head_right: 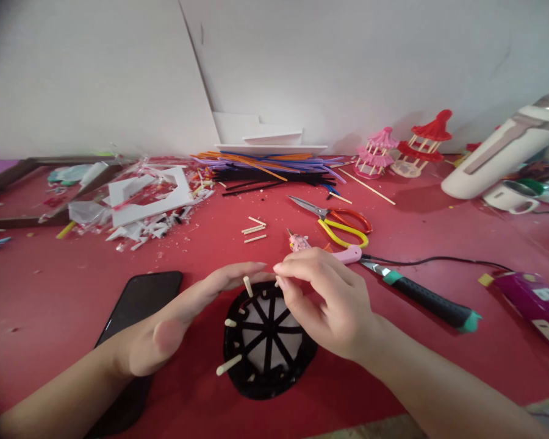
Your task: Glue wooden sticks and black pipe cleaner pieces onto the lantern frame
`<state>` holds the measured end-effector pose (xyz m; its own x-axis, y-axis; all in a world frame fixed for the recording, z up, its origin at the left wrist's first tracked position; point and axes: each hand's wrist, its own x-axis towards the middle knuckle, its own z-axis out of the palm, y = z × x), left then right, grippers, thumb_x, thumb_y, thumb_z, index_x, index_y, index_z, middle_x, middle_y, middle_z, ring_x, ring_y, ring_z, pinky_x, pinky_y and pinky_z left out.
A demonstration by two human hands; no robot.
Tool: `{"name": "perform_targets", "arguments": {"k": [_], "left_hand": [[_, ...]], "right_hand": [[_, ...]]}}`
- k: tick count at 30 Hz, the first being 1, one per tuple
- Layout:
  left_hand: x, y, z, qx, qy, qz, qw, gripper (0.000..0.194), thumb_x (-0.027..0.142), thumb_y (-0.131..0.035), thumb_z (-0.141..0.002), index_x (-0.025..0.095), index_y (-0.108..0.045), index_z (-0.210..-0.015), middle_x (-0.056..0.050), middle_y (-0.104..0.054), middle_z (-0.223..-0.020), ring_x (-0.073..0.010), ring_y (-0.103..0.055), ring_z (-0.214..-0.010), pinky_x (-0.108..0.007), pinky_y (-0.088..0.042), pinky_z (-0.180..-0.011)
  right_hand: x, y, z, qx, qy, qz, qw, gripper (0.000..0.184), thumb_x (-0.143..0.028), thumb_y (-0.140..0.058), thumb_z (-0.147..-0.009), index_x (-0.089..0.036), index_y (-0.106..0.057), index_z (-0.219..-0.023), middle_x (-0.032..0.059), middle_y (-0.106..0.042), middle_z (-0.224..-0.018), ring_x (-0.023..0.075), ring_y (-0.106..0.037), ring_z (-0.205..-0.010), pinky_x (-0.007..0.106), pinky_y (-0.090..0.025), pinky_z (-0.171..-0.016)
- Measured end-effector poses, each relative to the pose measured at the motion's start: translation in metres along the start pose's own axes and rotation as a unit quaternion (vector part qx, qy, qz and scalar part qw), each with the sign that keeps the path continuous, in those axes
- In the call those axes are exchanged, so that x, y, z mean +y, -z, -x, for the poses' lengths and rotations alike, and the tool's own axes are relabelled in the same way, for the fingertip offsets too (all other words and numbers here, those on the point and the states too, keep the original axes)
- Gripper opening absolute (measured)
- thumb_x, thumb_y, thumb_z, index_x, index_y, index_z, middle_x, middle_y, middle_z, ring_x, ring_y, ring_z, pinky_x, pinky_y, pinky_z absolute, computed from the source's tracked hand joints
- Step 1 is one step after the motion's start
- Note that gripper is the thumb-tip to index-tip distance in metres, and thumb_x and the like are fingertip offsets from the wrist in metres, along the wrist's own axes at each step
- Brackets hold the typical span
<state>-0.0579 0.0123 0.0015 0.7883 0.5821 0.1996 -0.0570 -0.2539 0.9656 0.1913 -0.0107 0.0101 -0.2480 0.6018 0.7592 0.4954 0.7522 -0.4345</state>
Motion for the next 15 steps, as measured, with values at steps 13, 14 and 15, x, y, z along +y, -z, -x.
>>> {"name": "perform_targets", "arguments": {"k": [13, 14, 15], "left_hand": [[0.0002, 0.0005, 0.0000, -0.007, -0.007, -0.004, 1.000, 0.084, 0.077, -0.030, -0.090, 0.023, -0.035, -0.154, -0.014, -0.038, -0.160, -0.0365, -0.035, -0.147, -0.048, -0.031, -0.121], [0.0001, 0.0006, 0.0002, -0.007, -0.007, -0.005, 1.000, 0.085, 0.077, -0.030, -0.090, 0.023, -0.035, -0.154, -0.014, -0.038, -0.160, -0.0363, -0.035, -0.147, -0.047, -0.032, -0.121], [0.0000, 0.0006, 0.0004, -0.006, -0.008, -0.008, 1.000, 0.084, 0.077, -0.030, -0.090, 0.023, -0.035, -0.154, -0.014, -0.038, -0.160, -0.0361, -0.035, -0.147, -0.047, -0.031, -0.121]], "right_hand": [[0.0008, 0.0011, -0.0010, -0.058, 0.020, -0.020, 0.998, 0.025, -0.004, -0.060, -0.089, -0.022, -0.064, -0.106, 0.0049, -0.074, -0.090, 0.0160, -0.073, -0.081, 0.029, -0.063, -0.079], [0.0007, 0.0012, -0.0011, -0.060, 0.023, -0.015, 0.998, 0.024, -0.004, -0.060, -0.089, -0.021, -0.064, -0.106, 0.0055, -0.075, -0.090, 0.0158, -0.073, -0.081, 0.029, -0.063, -0.079], [0.0005, 0.0013, -0.0011, -0.061, 0.027, -0.009, 0.998, 0.023, -0.004, -0.060, -0.089, -0.020, -0.064, -0.105, 0.0058, -0.075, -0.090, 0.0157, -0.072, -0.082, 0.028, -0.063, -0.079]]}}
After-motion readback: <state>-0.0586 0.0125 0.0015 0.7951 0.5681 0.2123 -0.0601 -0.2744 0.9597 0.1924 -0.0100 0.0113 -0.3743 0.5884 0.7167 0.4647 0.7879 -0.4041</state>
